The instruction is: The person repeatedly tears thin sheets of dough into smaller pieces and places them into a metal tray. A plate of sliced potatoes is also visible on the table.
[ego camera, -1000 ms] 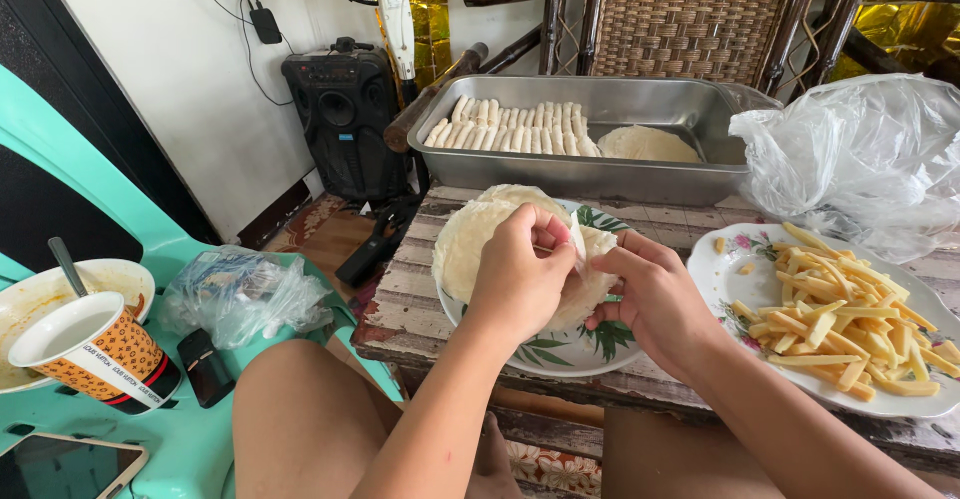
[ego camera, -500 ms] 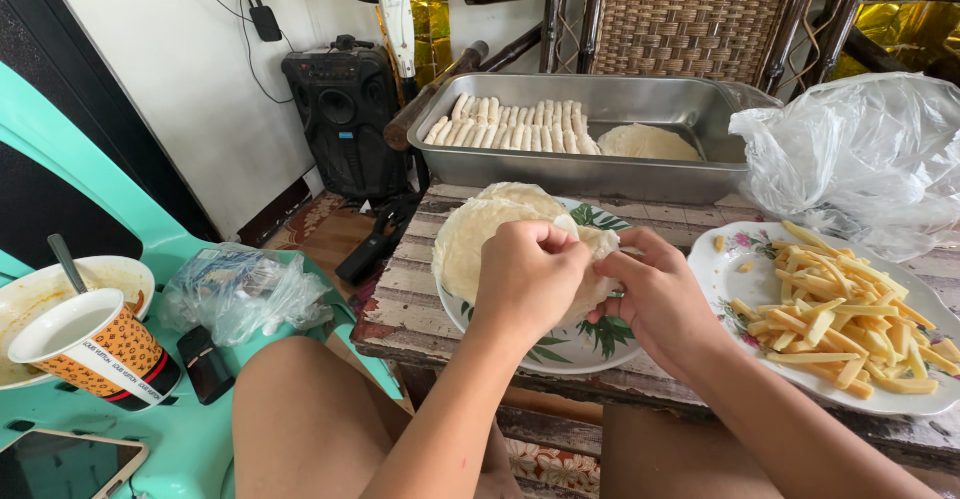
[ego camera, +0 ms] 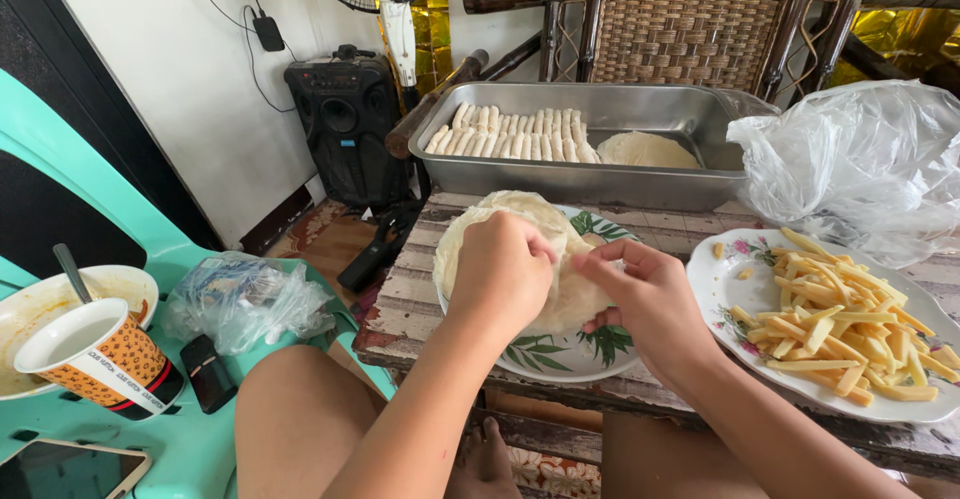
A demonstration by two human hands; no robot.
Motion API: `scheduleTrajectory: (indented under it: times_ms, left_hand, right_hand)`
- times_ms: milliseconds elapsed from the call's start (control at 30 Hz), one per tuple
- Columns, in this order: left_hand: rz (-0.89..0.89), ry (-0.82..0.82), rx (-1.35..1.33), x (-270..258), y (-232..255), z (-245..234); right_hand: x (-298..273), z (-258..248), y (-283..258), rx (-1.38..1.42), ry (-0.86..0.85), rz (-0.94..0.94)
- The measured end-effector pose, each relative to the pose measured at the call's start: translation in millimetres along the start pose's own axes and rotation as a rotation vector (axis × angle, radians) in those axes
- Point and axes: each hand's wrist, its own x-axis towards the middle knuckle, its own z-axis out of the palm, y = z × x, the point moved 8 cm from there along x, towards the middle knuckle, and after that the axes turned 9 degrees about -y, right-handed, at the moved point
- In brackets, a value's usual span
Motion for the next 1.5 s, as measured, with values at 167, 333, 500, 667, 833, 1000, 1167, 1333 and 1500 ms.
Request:
scheduleTrajectory:
  times_ms: [167, 333, 500, 667, 833, 1000, 1167, 1333, 1500]
  left_hand:
    - [-0.095, 0.091, -0.026, -2, -8, -1]
    - [-0.064, 0.116, -0.062, 1, -15, 3]
    - [-0.056, 0.01, -0.04, 17, -31, -19]
    - [-0.204, -0.095, -0.048, 32, -55, -43]
    - [-0.211, -0.215, -0.328, 42, -89, -49]
    - [-0.287, -0.261, -0.597, 37, -138, -58]
    - [-0.314, -0.226, -0.761, 41, -167, -74]
    - [-0.342, -0.151, -0.854, 35, -179, -92]
    - [-0.44, -0.03, -0.739, 14, -177, -85]
  right_hand:
    - [2, 1, -2, -0.127, 0.002, -0.026]
    - [2, -4, 4, -0.088, -0.031, 0.021]
    - [6, -2, 6, -0.024, -0.062, 0.047]
    - [6, -1, 4, -0.029, -0.086, 0.069]
    - [4, -4, 2, -0.105, -0.1, 0.122]
    - [3, -1, -1, -0.13, -0.116, 0.14]
    - [4, -2, -3, -0.159, -0.123, 0.159]
    - [5, -1, -1, -0.147, -0.122, 0.187]
    - [5, 0, -2, -0.14, -0.129, 0.19]
